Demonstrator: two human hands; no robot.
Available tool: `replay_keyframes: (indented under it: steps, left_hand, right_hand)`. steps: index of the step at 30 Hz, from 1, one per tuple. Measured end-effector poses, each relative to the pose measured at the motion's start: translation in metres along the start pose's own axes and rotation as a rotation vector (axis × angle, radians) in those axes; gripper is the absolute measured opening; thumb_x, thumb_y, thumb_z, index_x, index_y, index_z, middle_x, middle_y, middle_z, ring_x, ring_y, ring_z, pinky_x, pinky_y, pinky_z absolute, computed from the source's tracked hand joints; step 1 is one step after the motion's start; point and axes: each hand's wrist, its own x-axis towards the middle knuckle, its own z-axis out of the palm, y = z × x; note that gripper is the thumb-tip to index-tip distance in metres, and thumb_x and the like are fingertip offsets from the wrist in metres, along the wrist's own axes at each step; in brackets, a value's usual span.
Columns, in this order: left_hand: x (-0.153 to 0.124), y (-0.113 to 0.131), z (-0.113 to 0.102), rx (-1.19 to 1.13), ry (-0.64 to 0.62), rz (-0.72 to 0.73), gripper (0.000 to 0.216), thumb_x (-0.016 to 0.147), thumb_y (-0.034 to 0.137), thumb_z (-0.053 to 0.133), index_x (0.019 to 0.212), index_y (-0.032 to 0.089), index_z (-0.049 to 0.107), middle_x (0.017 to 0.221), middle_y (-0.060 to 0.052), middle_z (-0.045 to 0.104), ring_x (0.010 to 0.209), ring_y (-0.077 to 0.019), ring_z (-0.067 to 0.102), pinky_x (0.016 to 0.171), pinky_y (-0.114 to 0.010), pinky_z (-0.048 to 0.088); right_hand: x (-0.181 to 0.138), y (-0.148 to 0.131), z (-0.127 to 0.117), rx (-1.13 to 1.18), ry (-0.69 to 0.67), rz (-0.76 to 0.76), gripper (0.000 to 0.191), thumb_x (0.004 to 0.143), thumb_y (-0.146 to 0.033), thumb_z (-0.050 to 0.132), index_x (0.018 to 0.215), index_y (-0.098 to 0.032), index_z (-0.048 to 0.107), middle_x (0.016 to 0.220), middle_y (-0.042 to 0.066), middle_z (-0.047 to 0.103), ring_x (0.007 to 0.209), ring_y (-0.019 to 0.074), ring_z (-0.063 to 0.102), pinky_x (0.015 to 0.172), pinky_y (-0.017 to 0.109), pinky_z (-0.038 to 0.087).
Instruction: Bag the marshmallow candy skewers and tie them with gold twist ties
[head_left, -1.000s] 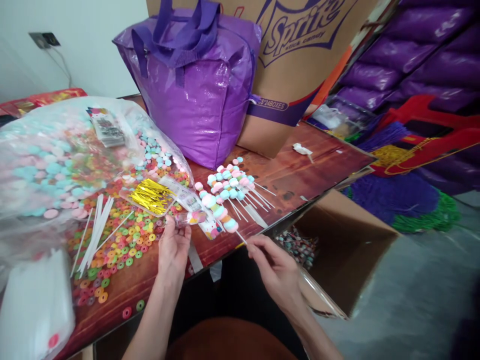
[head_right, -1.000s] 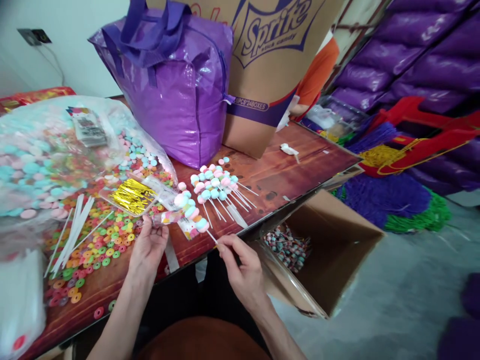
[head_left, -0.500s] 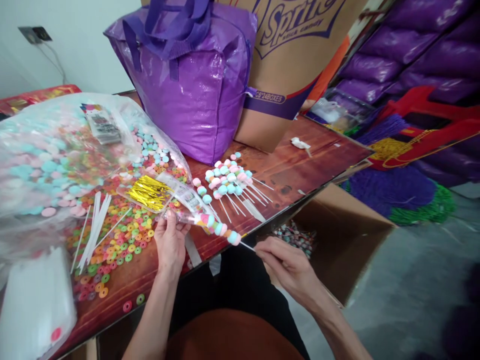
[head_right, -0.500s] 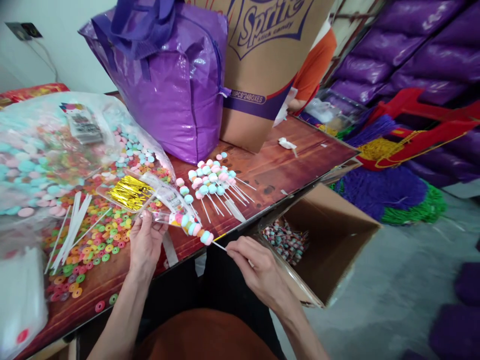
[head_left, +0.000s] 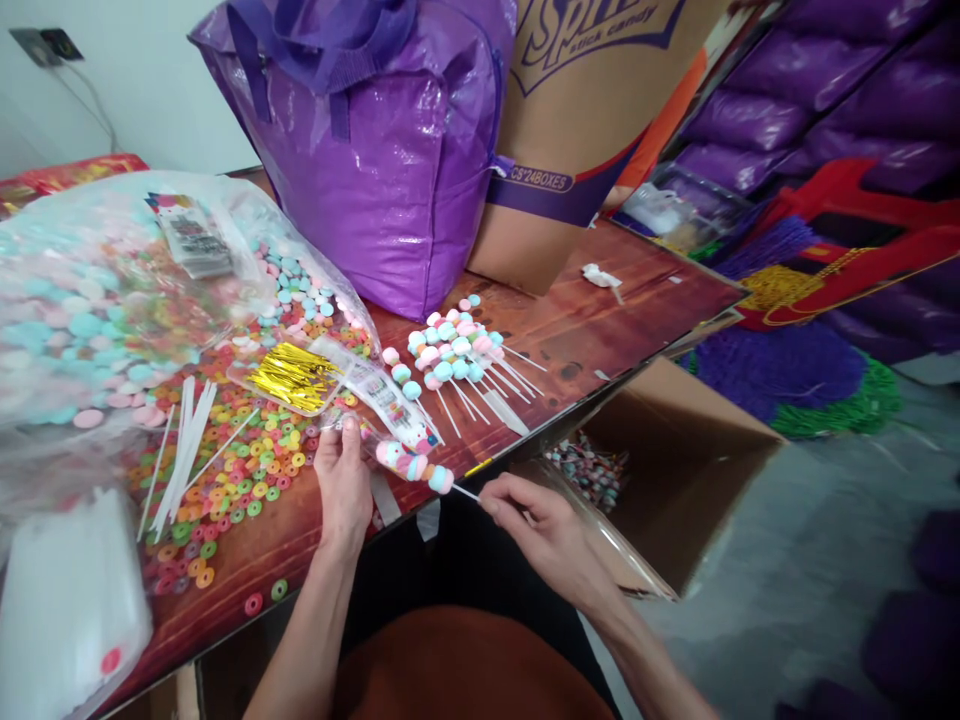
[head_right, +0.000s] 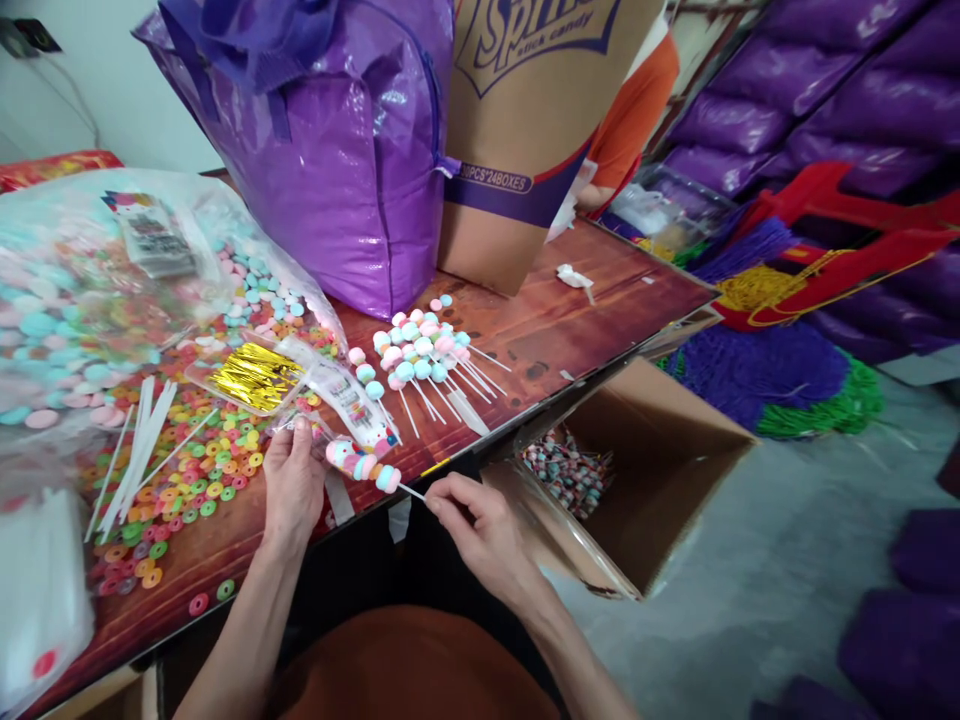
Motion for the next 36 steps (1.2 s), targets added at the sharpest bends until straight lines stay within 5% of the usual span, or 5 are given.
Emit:
replay_keyframes:
  steps: [5, 12, 19, 28, 36]
  left_hand:
    - [0.001, 0.0, 0.001, -0.032, 0.088, 0.009, 0.033, 0.074, 0.046, 0.078, 0.081, 0.019, 0.06, 0.072, 0.001, 0.068, 0.061, -0.0125, 0.064, 0.059, -0.025, 0.052]
    - [-0.011, -0.003, 0.003, 0.043, -0.067, -0.039, 0.037, 0.081, 0.052, 0.07, 0.091, 0.019, 0.058, 0.08, -0.004, 0.074, 0.062, -0.0157, 0.068, 0.066, -0.03, 0.056]
    - [-0.024, -0.002, 0.01, -0.04, -0.147, -0.117, 0.031, 0.083, 0.044, 0.073, 0.094, 0.019, 0.06, 0.089, -0.005, 0.075, 0.078, -0.0182, 0.073, 0.078, -0.033, 0.056]
    - [-0.023, -0.01, 0.011, -0.11, -0.116, -0.204, 0.036, 0.078, 0.047, 0.076, 0.093, 0.017, 0.062, 0.088, -0.006, 0.075, 0.076, -0.0189, 0.072, 0.076, -0.034, 0.056]
    - [-0.031, -0.013, 0.011, -0.005, -0.24, -0.245, 0.03, 0.084, 0.045, 0.071, 0.086, 0.016, 0.067, 0.076, -0.003, 0.07, 0.065, -0.0146, 0.066, 0.065, -0.027, 0.054]
  right_hand:
    - [-0.001, 0.0, 0.01, -0.084, 0.094, -0.109, 0.021, 0.098, -0.027, 0.05, 0.082, -0.02, 0.062, 0.074, 0.0, 0.06, 0.068, 0.0142, 0.056, 0.066, 0.025, 0.043]
    - [-0.001, 0.0, 0.017, -0.153, -0.041, -0.027, 0.026, 0.102, -0.028, 0.041, 0.081, -0.021, 0.056, 0.061, -0.005, 0.047, 0.055, 0.0112, 0.047, 0.057, 0.023, 0.037]
    - [-0.004, 0.003, 0.03, -0.254, -0.01, -0.202, 0.018, 0.1, -0.024, 0.045, 0.088, -0.021, 0.057, 0.069, -0.001, 0.054, 0.06, 0.0126, 0.049, 0.061, 0.026, 0.034]
    - [-0.007, -0.01, 0.032, 0.357, -0.207, 0.279, 0.026, 0.097, -0.037, 0.046, 0.08, -0.019, 0.056, 0.052, -0.008, 0.041, 0.047, 0.0089, 0.035, 0.051, 0.023, 0.03]
    - [0.007, -0.006, 0.055, 0.258, -0.063, 0.146, 0.028, 0.097, -0.035, 0.047, 0.075, -0.019, 0.054, 0.055, -0.006, 0.044, 0.052, 0.0098, 0.04, 0.055, 0.024, 0.032]
